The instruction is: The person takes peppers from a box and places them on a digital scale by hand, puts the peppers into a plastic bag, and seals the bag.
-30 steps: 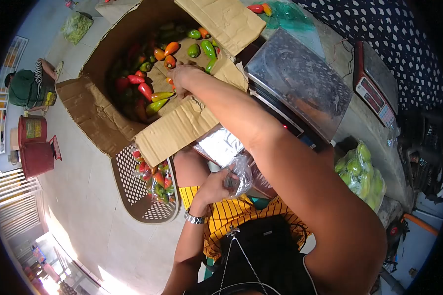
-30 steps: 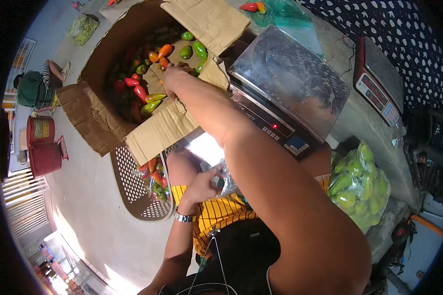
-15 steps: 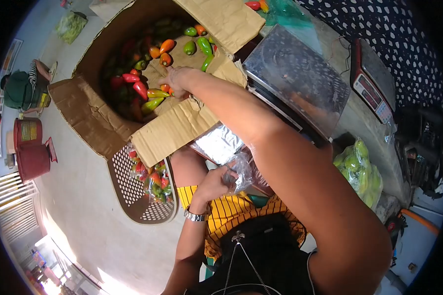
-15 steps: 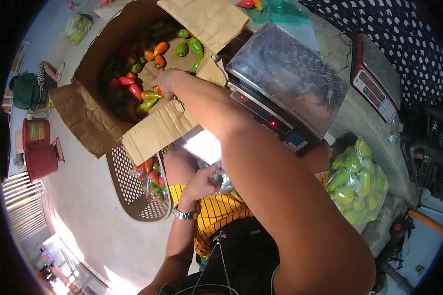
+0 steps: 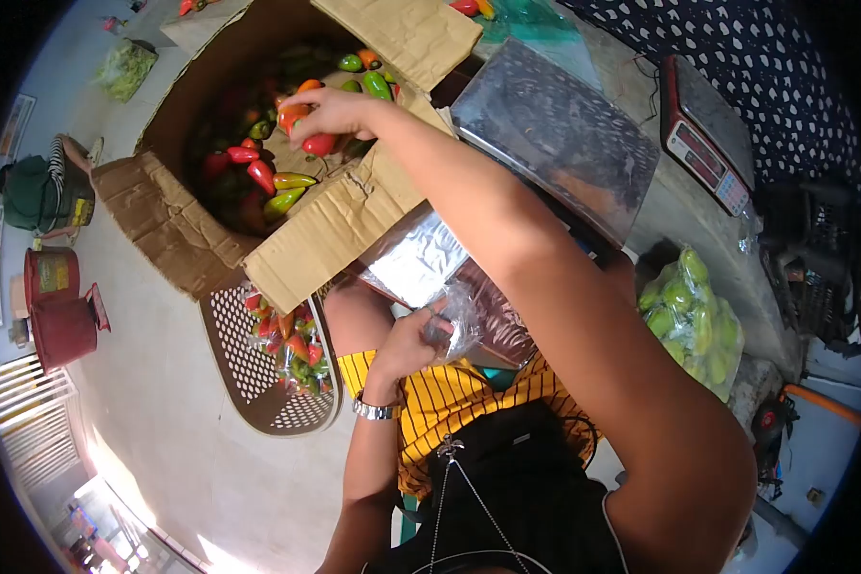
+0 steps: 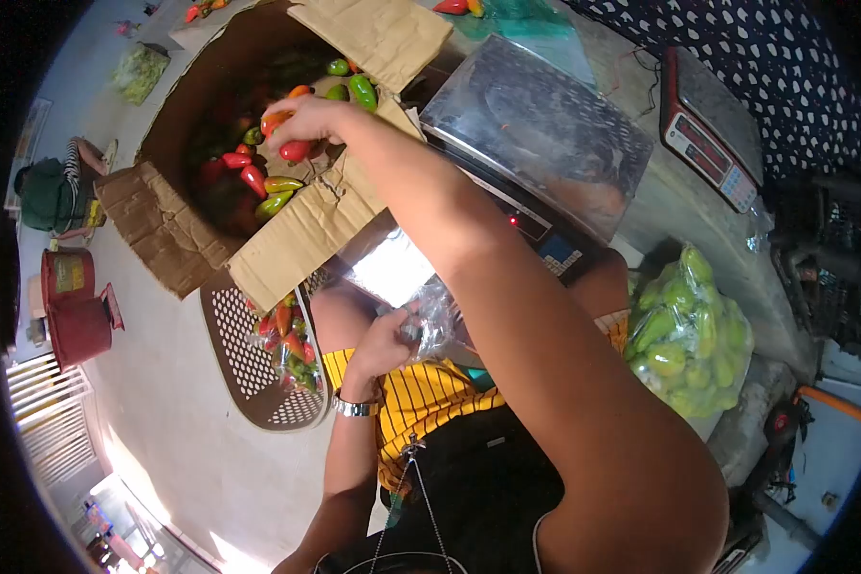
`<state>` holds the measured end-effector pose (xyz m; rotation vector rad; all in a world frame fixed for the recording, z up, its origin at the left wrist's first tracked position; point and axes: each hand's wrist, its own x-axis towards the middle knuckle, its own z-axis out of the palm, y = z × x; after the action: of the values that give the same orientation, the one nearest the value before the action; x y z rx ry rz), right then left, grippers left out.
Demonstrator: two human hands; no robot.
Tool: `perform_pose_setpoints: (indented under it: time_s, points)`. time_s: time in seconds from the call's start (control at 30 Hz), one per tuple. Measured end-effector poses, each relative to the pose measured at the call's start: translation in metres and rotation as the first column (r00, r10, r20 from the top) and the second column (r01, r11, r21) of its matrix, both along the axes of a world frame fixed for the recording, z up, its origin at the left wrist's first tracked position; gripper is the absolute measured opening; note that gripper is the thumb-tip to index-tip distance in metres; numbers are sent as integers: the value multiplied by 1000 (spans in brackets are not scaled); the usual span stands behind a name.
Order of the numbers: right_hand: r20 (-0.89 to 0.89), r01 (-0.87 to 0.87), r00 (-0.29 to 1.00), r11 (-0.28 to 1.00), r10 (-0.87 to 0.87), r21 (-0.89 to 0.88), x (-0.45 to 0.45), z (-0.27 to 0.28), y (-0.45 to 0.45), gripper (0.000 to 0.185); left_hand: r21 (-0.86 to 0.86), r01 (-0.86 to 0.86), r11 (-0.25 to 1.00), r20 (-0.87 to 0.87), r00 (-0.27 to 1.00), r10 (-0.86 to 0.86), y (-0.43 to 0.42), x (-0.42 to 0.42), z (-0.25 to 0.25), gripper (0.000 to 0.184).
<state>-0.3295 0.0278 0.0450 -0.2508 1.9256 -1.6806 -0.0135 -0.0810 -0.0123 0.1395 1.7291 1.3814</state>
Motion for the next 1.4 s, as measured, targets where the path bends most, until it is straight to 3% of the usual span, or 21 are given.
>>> perform_pose_setpoints:
  time_s: [0.03, 0.2, 0.33, 0.43, 0.47, 0.6, 0.7, 0.8, 0.87, 0.93, 0.97, 1.03, 1.07, 1.17, 1.27, 1.3, 1.4]
  points:
    - [73, 24, 997, 996, -17, -92, 7, 13, 3, 60, 10, -15, 1000, 6, 1000, 15, -1, 2, -6, 80]
    - [347, 130, 938, 902, 23, -411, 12, 21, 33, 45, -6, -28, 1000, -65, 998, 28, 6, 6, 1, 81]
    - [397, 122, 917, 933, 25, -339, 15, 10, 38, 32, -15, -35, 999, -63, 997, 34, 5, 6, -2, 79]
    - [375, 149, 921, 986, -111, -74, 11, -5, 26, 34, -20, -34, 999, -21, 999, 34, 4, 7, -7, 78]
    - [370, 86, 926, 996, -81, 1, 5, -10, 24, 38, -16, -33, 999, -2, 999, 33, 4, 6, -9, 78]
    - [316, 243, 921, 970, -228, -10, 17, 4, 24, 48, -20, -40, 999, -30, 999, 39, 5, 3, 0, 78]
    - [419, 361, 861, 927, -289, -103, 15, -1, 26, 55, -23, -42, 999, -22, 999, 42, 6, 1, 3, 79]
    - [539, 267, 834, 941, -116, -210, 11, -3, 26, 61, -25, -22, 999, -37, 999, 21, 5, 0, 0, 79]
    - [546, 43, 834, 978, 77, -204, 16, 5, 33, 52, -18, -2, 1000, -108, 994, 0, 3, 1, -7, 80]
    - [478, -155, 842, 960, 252, -233, 18, -3, 31, 39, 54, -50, 997, -134, 989, 56, 4, 5, -11, 63]
    - [381, -268, 876, 955, 297, -128, 21, -9, 24, 36, 89, -74, 993, -145, 986, 87, 4, 6, -12, 55]
    - [189, -442, 889, 890, 417, 114, 30, -13, 10, 29, 79, -76, 994, -108, 991, 84, 3, 4, -11, 62]
    - [192, -449, 887, 880, 420, 151, 29, -12, 8, 26, 74, -77, 994, -88, 993, 83, 2, 3, -10, 66]
    - [309, -285, 918, 955, 248, 81, 30, -15, 16, 27, 61, -78, 995, 38, 996, 76, 1, 1, -10, 70]
    - [470, -99, 880, 994, 63, 51, 10, -16, 30, 23, 98, -83, 992, -99, 991, 93, 3, 5, -18, 68]
    - [501, 106, 861, 994, -93, 4, 9, -16, 25, 19, 96, -90, 991, -67, 993, 97, 3, 7, -16, 68]
    - [434, 237, 885, 966, -169, -107, -10, -6, 31, 23, 86, -92, 992, -11, 996, 93, 2, 3, -10, 67]
